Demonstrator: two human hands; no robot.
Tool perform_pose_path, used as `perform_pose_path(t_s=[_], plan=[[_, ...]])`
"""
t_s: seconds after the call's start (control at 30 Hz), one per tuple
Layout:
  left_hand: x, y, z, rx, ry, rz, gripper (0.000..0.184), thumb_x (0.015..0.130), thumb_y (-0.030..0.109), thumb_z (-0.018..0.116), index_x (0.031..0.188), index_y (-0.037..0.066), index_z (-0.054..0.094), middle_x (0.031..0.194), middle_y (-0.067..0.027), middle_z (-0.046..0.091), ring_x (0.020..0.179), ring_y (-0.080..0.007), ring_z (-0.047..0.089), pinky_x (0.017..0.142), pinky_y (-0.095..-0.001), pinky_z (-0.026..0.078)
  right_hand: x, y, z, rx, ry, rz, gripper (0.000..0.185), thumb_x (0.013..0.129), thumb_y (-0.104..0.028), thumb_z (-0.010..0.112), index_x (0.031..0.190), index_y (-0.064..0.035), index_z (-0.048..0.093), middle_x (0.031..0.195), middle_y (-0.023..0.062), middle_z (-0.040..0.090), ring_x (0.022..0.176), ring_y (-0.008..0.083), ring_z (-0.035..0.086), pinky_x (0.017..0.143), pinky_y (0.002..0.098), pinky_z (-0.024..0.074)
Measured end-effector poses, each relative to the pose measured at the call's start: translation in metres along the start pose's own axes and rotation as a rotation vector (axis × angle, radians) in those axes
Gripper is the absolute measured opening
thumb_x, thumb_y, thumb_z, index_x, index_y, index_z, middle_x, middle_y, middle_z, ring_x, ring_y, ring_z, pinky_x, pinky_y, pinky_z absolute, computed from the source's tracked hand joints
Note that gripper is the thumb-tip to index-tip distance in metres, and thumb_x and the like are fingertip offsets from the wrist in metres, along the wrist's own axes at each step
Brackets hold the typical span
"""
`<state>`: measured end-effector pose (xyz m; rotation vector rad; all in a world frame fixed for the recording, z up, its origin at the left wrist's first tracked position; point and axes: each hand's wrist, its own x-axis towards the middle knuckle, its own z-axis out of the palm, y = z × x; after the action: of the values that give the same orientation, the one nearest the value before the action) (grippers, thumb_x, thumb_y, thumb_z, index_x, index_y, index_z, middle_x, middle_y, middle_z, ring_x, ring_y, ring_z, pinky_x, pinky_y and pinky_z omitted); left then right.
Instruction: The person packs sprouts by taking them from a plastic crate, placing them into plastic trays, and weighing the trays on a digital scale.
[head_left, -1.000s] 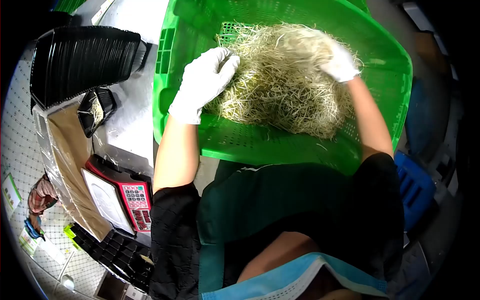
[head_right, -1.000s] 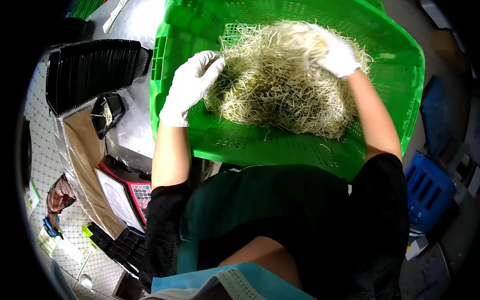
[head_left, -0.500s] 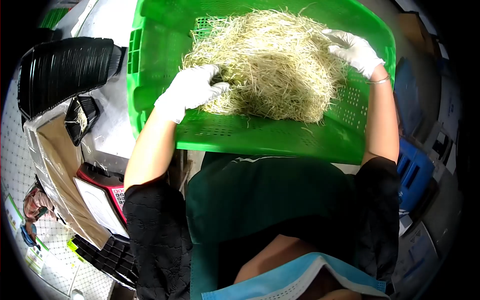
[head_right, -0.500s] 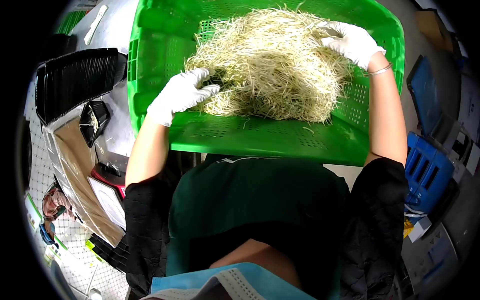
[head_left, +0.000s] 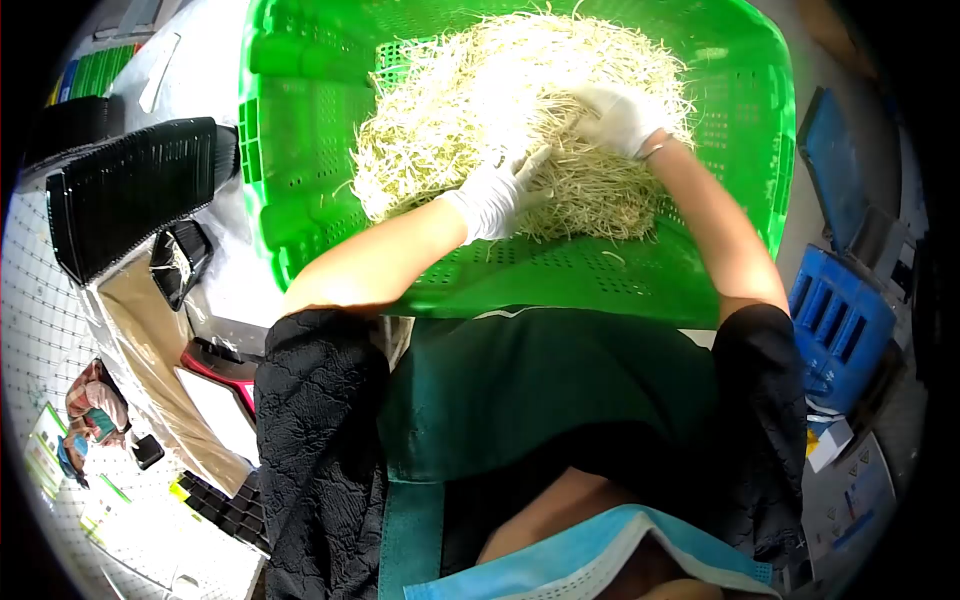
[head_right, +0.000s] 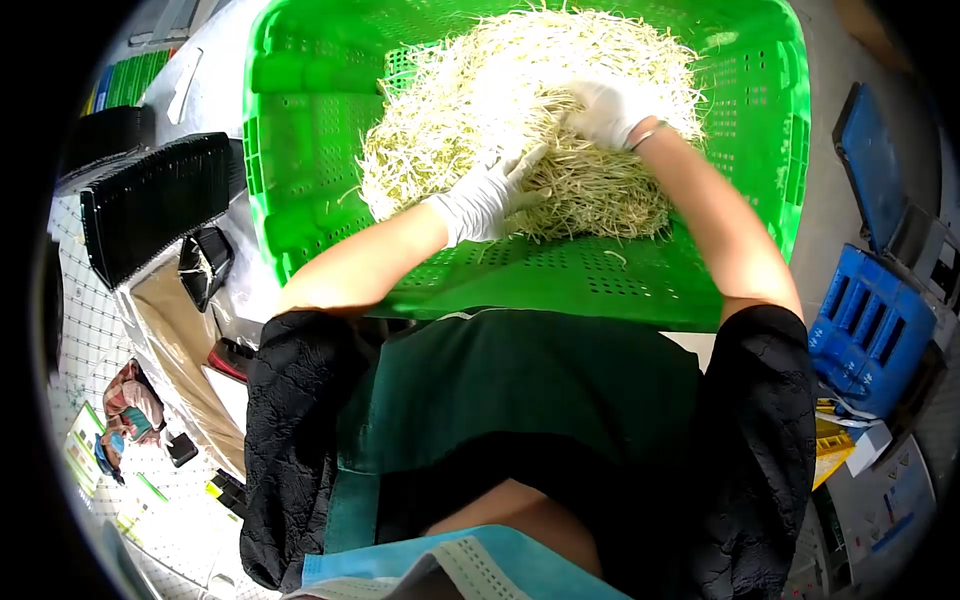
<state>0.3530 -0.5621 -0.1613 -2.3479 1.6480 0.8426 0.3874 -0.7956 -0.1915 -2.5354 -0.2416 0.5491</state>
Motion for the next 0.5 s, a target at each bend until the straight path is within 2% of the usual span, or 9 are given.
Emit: perform_pose_path(t_s=[0.03, 0.07, 0.13, 0.17, 0.2, 0.27, 0.33, 0.43, 0.5], plan=[[0.000, -0.006, 0.009, -0.126, 0.220, 0.034, 0.044, 0.084, 0.040, 0.058, 0.123, 0.019, 0.057, 0.145, -0.0192, 0.026, 0.128, -0.0370, 0.033, 0.103, -0.0443, 0.033, 0.000, -0.006, 0.012, 0.014, 0.012, 0.000, 0.063, 0.082, -0.053, 0.059, 0.130, -0.0124, 0.050, 0.121, 0.0167, 0.058, 0.111, 0.0277, 0.056, 0.097, 0.0345, 0.0431], [0.001, -0.014, 0.018, -0.253, 0.437, 0.069, 0.038, 0.084, 0.034, 0.059, 0.117, 0.015, 0.060, 0.138, -0.0196, 0.040, 0.120, -0.0366, 0.044, 0.098, -0.0409, 0.039, -0.002, -0.012, 0.025, -0.342, 0.060, -0.077, 0.063, 0.082, -0.050, 0.059, 0.128, -0.0083, 0.051, 0.117, 0.0179, 0.059, 0.107, 0.0268, 0.058, 0.094, 0.0341, 0.0451], [-0.001, -0.031, 0.007, -0.440, 0.206, -0.080, 0.033, 0.083, 0.027, 0.060, 0.112, 0.012, 0.062, 0.126, -0.0190, 0.049, 0.109, -0.0367, 0.050, 0.093, -0.0398, 0.042, 0.008, -0.059, -0.008, -0.476, -0.448, 0.233, 0.052, 0.087, -0.033, 0.053, 0.128, -0.0003, 0.048, 0.117, 0.0181, 0.060, 0.091, 0.0237, 0.063, 0.087, 0.0354, 0.0493], [0.000, -0.039, 0.000, -0.626, -0.007, -0.241, 0.027, 0.081, 0.020, 0.060, 0.106, 0.009, 0.063, 0.115, -0.0184, 0.058, 0.099, -0.0368, 0.055, 0.088, -0.0386, 0.045, 0.017, -0.040, -0.002, -0.456, -0.438, 0.235, 0.052, 0.087, -0.033, 0.053, 0.128, -0.0003, 0.048, 0.117, 0.0181, 0.060, 0.091, 0.0237, 0.063, 0.087, 0.0354, 0.0493], [0.001, -0.047, -0.005, -0.511, -0.017, -0.243, 0.034, 0.081, 0.015, 0.060, 0.114, 0.008, 0.059, 0.108, -0.0192, 0.061, 0.098, -0.0352, 0.058, 0.089, -0.0383, 0.047, 0.035, -0.005, 0.010, -0.269, -0.431, 0.307, 0.050, 0.089, -0.035, 0.051, 0.124, -0.0001, 0.050, 0.113, 0.0170, 0.061, 0.088, 0.0230, 0.063, 0.083, 0.0353, 0.0508], [-0.005, -0.051, -0.006, -0.508, 0.158, -0.317, 0.040, 0.081, 0.015, 0.061, 0.120, 0.009, 0.056, 0.111, -0.0191, 0.060, 0.102, -0.0344, 0.058, 0.091, -0.0379, 0.046, 0.037, 0.007, 0.005, -0.063, -0.416, 0.379, 0.048, 0.090, -0.037, 0.049, 0.120, 0.0000, 0.053, 0.109, 0.0159, 0.063, 0.084, 0.0223, 0.064, 0.079, 0.0352, 0.0523], [-0.004, -0.063, -0.003, -0.555, 0.556, -0.252, 0.066, 0.077, 0.023, 0.068, 0.135, 0.009, 0.041, 0.124, -0.0207, 0.054, 0.113, -0.0350, 0.053, 0.097, -0.0390, 0.043, 0.017, -0.014, -0.036, -0.261, -0.212, 0.102, 0.040, 0.093, -0.023, 0.037, 0.124, -0.0026, 0.052, 0.113, 0.0163, 0.062, 0.092, 0.0224, 0.063, 0.084, 0.0371, 0.0498], [0.025, -0.067, -0.007, -0.378, 0.740, -0.162, 0.086, 0.067, 0.022, 0.074, 0.140, 0.005, 0.032, 0.139, -0.0238, 0.037, 0.129, -0.0352, 0.037, 0.108, -0.0361, 0.032, 0.038, 0.017, 0.015, -0.120, -0.001, -0.027, 0.043, 0.094, -0.028, 0.037, 0.126, -0.0046, 0.052, 0.118, 0.0140, 0.060, 0.098, 0.0246, 0.061, 0.087, 0.0358, 0.0490], [0.053, -0.067, -0.007, -0.362, 0.750, -0.122, 0.093, 0.062, 0.024, 0.078, 0.140, 0.003, 0.030, 0.140, -0.0241, 0.035, 0.131, -0.0360, 0.035, 0.109, -0.0370, 0.030, 0.022, 0.011, 0.031, -0.174, -0.060, -0.089, 0.045, 0.093, -0.032, 0.040, 0.127, -0.0048, 0.050, 0.122, 0.0145, 0.057, 0.102, 0.0249, 0.059, 0.090, 0.0358, 0.0470]])
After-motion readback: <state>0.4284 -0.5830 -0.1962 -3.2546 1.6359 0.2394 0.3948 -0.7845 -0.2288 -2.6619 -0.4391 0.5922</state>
